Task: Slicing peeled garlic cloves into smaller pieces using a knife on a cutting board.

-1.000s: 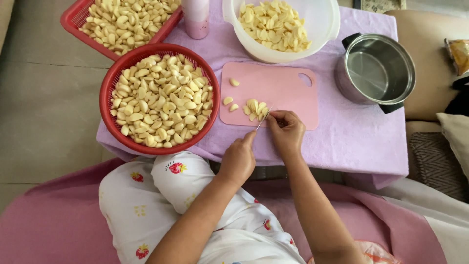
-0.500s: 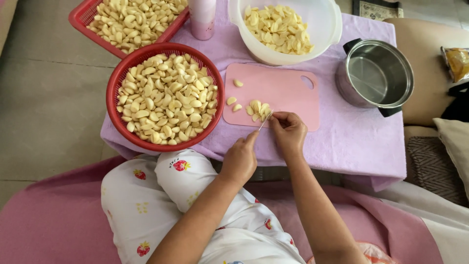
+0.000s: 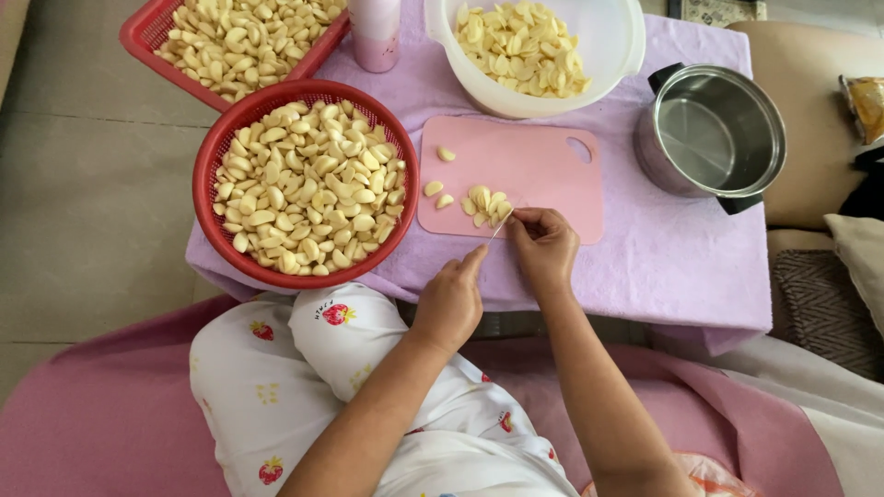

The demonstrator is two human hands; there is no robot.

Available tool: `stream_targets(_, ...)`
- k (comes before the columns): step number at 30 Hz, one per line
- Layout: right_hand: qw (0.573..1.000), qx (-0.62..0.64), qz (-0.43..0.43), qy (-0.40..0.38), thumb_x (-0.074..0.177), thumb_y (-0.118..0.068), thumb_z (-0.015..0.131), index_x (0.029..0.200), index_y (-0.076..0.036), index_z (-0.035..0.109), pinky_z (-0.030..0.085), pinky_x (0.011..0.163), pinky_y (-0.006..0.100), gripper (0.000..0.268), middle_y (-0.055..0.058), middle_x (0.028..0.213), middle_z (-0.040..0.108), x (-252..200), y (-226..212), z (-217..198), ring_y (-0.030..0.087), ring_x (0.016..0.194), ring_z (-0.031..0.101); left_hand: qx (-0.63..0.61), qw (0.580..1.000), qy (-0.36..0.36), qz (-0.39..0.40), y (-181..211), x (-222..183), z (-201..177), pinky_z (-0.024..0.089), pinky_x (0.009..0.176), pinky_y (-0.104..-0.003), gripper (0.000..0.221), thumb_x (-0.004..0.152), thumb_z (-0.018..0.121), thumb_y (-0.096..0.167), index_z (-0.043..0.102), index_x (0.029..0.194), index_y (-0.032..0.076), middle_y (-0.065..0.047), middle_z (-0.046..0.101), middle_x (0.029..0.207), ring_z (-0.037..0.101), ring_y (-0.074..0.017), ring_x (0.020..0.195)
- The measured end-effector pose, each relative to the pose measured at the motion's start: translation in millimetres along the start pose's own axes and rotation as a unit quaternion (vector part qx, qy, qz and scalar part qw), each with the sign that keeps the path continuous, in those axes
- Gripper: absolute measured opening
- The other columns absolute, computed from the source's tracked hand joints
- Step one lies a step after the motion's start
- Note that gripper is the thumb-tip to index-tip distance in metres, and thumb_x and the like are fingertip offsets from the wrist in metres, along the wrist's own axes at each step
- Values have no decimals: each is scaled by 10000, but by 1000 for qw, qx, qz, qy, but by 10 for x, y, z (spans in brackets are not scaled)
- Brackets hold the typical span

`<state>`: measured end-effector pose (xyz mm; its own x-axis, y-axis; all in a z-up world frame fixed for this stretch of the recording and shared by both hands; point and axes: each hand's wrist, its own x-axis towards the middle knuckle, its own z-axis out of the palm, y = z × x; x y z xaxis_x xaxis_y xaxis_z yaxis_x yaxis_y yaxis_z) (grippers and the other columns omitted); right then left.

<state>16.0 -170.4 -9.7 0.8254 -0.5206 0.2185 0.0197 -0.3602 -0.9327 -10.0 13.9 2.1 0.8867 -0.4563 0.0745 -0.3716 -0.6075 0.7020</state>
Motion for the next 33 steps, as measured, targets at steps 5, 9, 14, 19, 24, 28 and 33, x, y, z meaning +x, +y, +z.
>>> stream_targets(5,1000,4,6,-1,847,6,848,932,-3,810,628,694,288,94,136,932,743,-15,-78,-9,190,766,769,-21,1000,-2,0,-11,92,42,663,785,-452,491,1016,486,31,553,1503,54,-210,681,959,782,-384,878)
stream_targets(9,1000,7,2,-3,846,7,847,937,-1,813,628,688,285,98,133,928,737,-5,-77,-7,179,758,762,-1,1000,1,7,-31,228,139,657,785,-472,508,1000,511,42,549,1505,79,-215,678,977,780,-409,909)
stream_targets(14,1000,18,-6,2,842,5,860,935,-12,818,625,689,279,104,132,926,736,-3,-36,0,181,767,766,-5,1000,3,13,-23,310,205,647,794,-517,526,990,503,27,528,1515,65,-258,681,983,770,-454,913)
stream_targets(19,1000,3,-11,2,836,-1,860,926,-17,817,625,681,284,101,138,926,743,-11,-43,-5,193,770,771,19,1000,-2,5,8,172,158,651,769,-493,545,963,524,17,531,1505,74,-241,677,962,776,-439,885)
stream_targets(24,1000,8,-15,7,830,10,871,921,-7,813,626,699,311,109,159,931,752,-12,-29,18,215,775,768,22,999,-21,-21,35,-13,46,659,745,-466,537,957,510,-17,531,1490,44,-227,678,952,783,-410,849)
stream_targets(28,1000,8,-14,3,837,9,869,924,3,806,628,702,310,108,158,923,740,-25,-37,11,214,770,763,-49,998,4,-48,-53,121,167,630,811,-524,450,1006,478,49,596,1439,79,-239,696,966,766,-463,920)
stream_targets(33,1000,1,-20,7,838,3,875,920,2,809,636,694,322,106,152,918,739,-16,-30,14,235,775,778,-26,999,19,-41,-57,123,181,640,815,-501,441,1007,500,78,604,1435,99,-226,701,955,775,-438,921)
